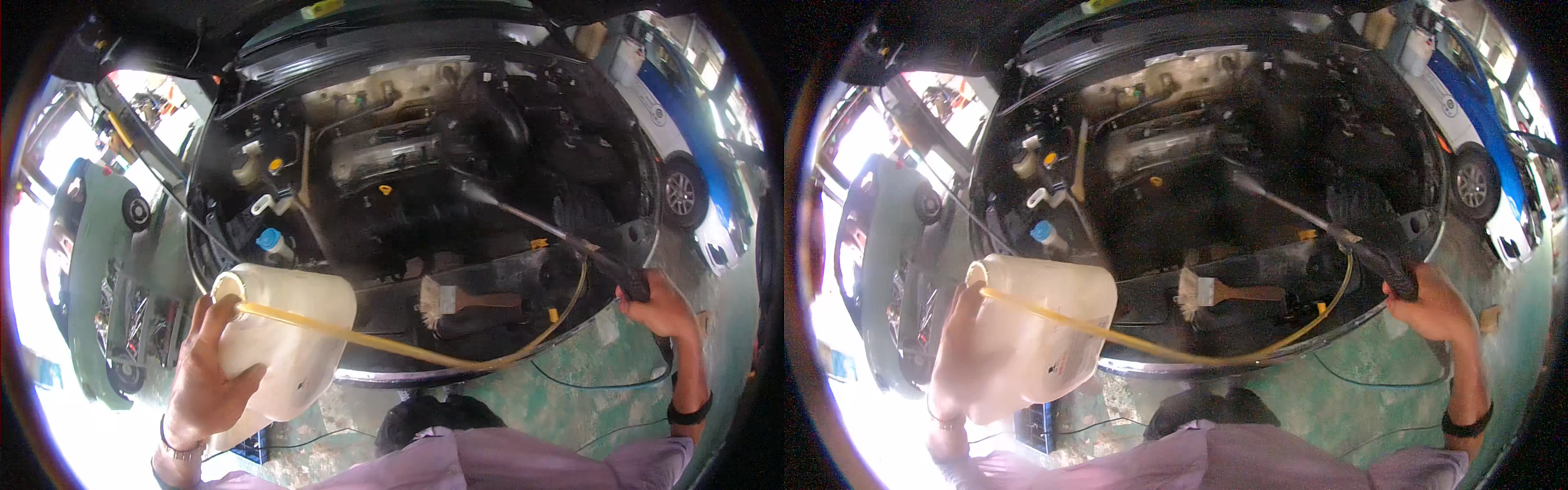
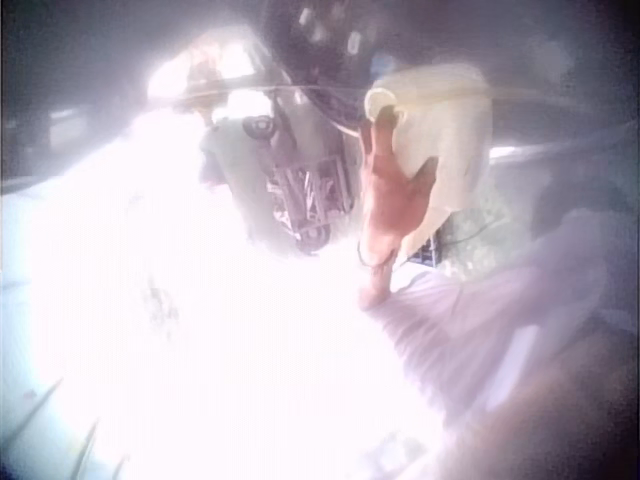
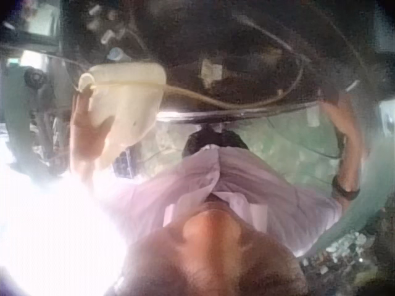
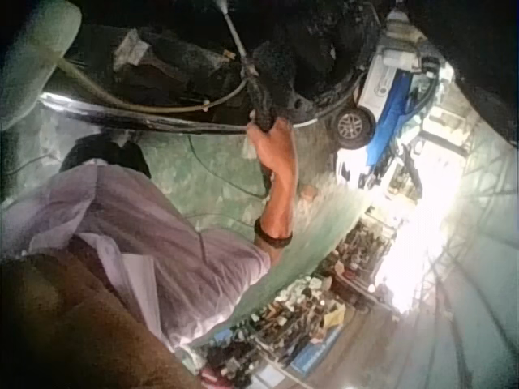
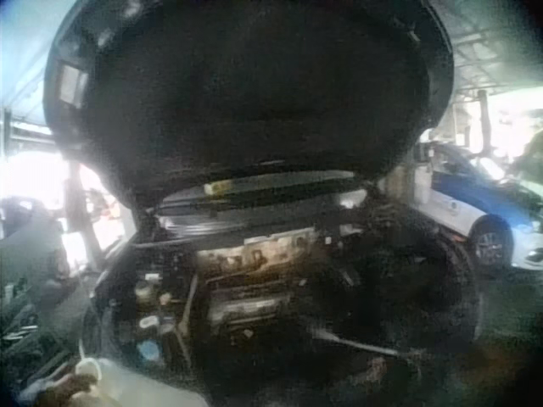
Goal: The person uses a pressure washer to clean the engine bay of a car with the hood open. They hold a white plastic container with a yellow tube in the left hand and a pressure washer wand in the right hand, directing a high-pressure water stream across various engine components.
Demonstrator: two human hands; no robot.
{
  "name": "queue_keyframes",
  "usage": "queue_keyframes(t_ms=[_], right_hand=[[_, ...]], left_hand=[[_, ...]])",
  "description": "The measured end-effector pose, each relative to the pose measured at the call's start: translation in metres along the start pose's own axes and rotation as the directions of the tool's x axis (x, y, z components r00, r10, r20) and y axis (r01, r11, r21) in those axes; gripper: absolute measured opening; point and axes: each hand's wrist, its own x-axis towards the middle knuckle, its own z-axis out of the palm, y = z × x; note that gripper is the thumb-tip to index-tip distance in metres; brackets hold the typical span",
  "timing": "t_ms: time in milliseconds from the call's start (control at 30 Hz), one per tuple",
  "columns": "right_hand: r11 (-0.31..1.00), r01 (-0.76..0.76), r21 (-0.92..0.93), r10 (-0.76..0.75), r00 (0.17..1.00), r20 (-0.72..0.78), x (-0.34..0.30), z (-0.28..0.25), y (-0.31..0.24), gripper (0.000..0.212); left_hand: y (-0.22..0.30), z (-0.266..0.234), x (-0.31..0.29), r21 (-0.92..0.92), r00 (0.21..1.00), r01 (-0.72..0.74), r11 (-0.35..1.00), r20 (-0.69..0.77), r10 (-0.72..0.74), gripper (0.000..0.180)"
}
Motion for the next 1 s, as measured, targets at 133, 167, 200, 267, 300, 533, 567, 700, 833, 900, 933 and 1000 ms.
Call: queue_keyframes(t_ms=[133, 167, 200, 267, 300, 533, 567, 700, 833, 900, 933, 1000], right_hand=[[0.977, 0.090, 0.191, -0.121, 0.981, 0.155, 0.008, 0.008, -0.014, 0.030], [0.987, 0.085, 0.136, -0.108, 0.979, 0.171, 0.011, 0.009, -0.017, 0.031], [0.988, 0.122, 0.091, -0.137, 0.975, 0.174, 0.014, 0.010, -0.020, 0.032], [0.981, 0.191, -0.028, -0.189, 0.981, 0.052, 0.014, 0.023, -0.027, 0.031], [0.970, 0.221, -0.105, -0.220, 0.975, 0.015, 0.015, 0.026, -0.031, 0.031], [0.927, 0.353, 0.129, -0.375, 0.886, 0.272, 0.023, 0.036, -0.064, 0.030], [0.890, 0.449, 0.075, -0.455, 0.873, 0.177, 0.020, 0.043, -0.065, 0.028], [0.703, 0.704, 0.107, -0.711, 0.700, 0.066, 0.030, 0.056, -0.069, 0.021], [0.702, 0.630, 0.332, -0.706, 0.674, 0.216, 0.042, 0.063, -0.072, 0.021], [0.734, 0.582, 0.349, -0.671, 0.699, 0.247, 0.044, 0.068, -0.074, 0.020], [0.758, 0.554, 0.345, -0.646, 0.710, 0.280, 0.044, 0.070, -0.074, 0.020], [0.736, 0.601, 0.312, -0.673, 0.697, 0.247, 0.045, 0.073, -0.072, 0.020]], left_hand=[[0.010, -0.005, 0.001, 0.104, 1.000, 0.002, 0.995, 0.027, -0.004, 0.070], [0.013, -0.008, 0.002, 0.097, 0.996, -0.078, 0.992, 0.047, 0.074, 0.068], [0.015, -0.009, 0.002, 0.085, 0.998, -0.047, 0.995, 0.057, 0.042, 0.068], [0.019, -0.009, 0.002, 0.057, 0.997, 0.024, 0.998, 0.073, -0.028, 0.067], [0.020, -0.009, 0.002, 0.093, 0.998, -0.007, 0.996, 0.064, 0.001, 0.065], [0.023, -0.010, 0.003, 0.097, 0.995, 0.025, 0.995, 0.097, -0.035, 0.065], [0.025, -0.006, 0.001, 0.229, 0.997, 0.051, 0.972, 0.043, -0.063, 0.066], [0.024, -0.011, 0.003, 0.150, 0.992, 0.036, 0.988, 0.112, -0.053, 0.065], [0.022, -0.006, 0.003, 0.220, 0.997, 0.039, 0.975, 0.061, -0.054, 0.064], [0.022, -0.003, 0.002, 0.259, 0.998, 0.037, 0.965, 0.041, -0.050, 0.064], [0.021, -0.003, 0.001, 0.266, 0.998, 0.029, 0.964, 0.042, -0.042, 0.065], [0.020, -0.003, 0.001, 0.273, 0.998, 0.025, 0.962, 0.042, -0.038, 0.066]])
